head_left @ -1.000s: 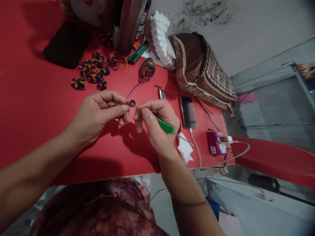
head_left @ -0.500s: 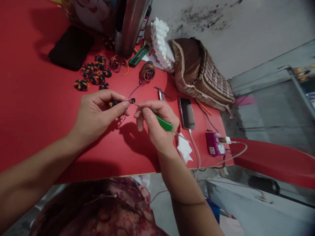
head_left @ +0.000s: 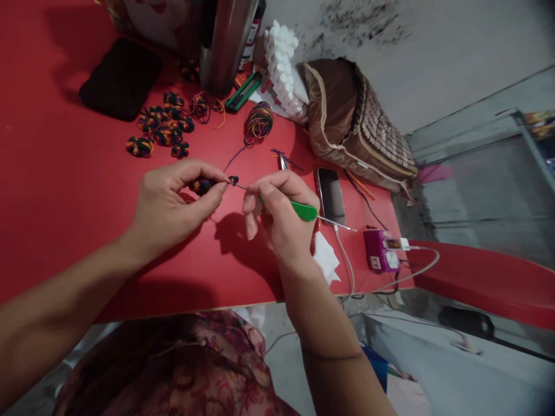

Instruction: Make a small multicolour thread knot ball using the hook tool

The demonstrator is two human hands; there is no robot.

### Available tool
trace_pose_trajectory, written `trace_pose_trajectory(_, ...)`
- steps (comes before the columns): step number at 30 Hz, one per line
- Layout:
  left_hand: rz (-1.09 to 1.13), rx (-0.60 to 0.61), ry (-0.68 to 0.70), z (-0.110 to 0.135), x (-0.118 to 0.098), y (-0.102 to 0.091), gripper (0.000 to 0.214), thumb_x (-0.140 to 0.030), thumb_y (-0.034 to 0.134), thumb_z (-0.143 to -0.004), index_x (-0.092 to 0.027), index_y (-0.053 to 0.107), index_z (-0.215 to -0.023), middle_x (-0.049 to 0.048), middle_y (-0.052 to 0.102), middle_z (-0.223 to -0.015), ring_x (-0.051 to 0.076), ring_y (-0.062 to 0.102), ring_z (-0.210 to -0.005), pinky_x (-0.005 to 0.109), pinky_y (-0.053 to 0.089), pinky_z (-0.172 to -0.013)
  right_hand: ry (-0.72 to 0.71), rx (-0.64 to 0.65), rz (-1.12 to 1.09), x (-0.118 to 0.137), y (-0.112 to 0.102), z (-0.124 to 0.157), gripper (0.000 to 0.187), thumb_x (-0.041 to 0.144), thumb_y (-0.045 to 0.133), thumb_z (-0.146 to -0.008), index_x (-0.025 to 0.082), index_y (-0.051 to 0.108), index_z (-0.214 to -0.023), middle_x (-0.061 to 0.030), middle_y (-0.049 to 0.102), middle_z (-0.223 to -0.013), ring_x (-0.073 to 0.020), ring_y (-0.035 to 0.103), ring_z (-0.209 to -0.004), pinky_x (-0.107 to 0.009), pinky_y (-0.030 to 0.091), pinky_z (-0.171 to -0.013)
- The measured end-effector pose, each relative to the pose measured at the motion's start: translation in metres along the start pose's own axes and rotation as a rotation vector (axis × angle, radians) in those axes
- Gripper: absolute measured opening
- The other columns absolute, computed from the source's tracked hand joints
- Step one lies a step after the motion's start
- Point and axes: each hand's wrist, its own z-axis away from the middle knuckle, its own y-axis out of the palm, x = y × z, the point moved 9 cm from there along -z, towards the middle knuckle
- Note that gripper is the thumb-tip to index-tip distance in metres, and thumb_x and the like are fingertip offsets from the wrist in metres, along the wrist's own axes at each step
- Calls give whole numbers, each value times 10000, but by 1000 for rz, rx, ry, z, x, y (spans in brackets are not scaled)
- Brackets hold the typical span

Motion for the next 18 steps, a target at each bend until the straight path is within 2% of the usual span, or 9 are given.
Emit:
trace_pose_trajectory(2, 6, -1, -2, 0, 0, 0, 88, -224, 774, -854, -281, 760, -789, -23, 729, -689, 147, 657, -560, 305, 522, -520, 11, 6, -12, -1, 0, -1, 278, 479, 706, -985, 230, 633, -886, 49, 697, -707, -58, 544, -390, -209, 473, -410)
trace_pose_trajectory(6, 29, 33, -91, 0, 8, 3, 74, -291, 776, -872, -280, 757, -801, -11, 731, -696, 160, 675, -568, 319, 523, -530, -5, 25, -42, 0, 1, -1, 263, 468, 703, -993, 233, 640, -894, 54, 688, -713, -56, 541, -383, -211, 473, -411)
trace_pose_trajectory(10, 39, 19, -105, 0, 9, 2, 66, -297, 785, -849, -276, 754, -794, -9, 726, -691, 160, 664, -556, 326, 511, -517, 4, 11, -8, 0, 0, 0, 292, 506, 702, -990, 237, 639, -896, 47, 693, -731, -59, 549, -400, -218, 489, -432)
trace_pose_trajectory(14, 15, 21, -54, 0, 4, 2, 76, -275, 764, -854, -290, 748, -780, -13, 721, -691, 167, 655, -573, 332, 498, -528, 28, 3, -4, -1, 1, 1, 297, 508, 708, -977, 239, 624, -882, 57, 674, -701, -60, 537, -388, -212, 477, -417)
trace_pose_trajectory(18, -106, 46, 55, 1, -3, 2, 113, -253, 708, -885, -297, 763, -797, -3, 760, -765, 190, 691, -691, 341, 502, -610, 100, 8, -69, -5, 1, -3, 281, 463, 709, -962, 232, 602, -842, 78, 634, -648, -50, 489, -345, -192, 431, -360)
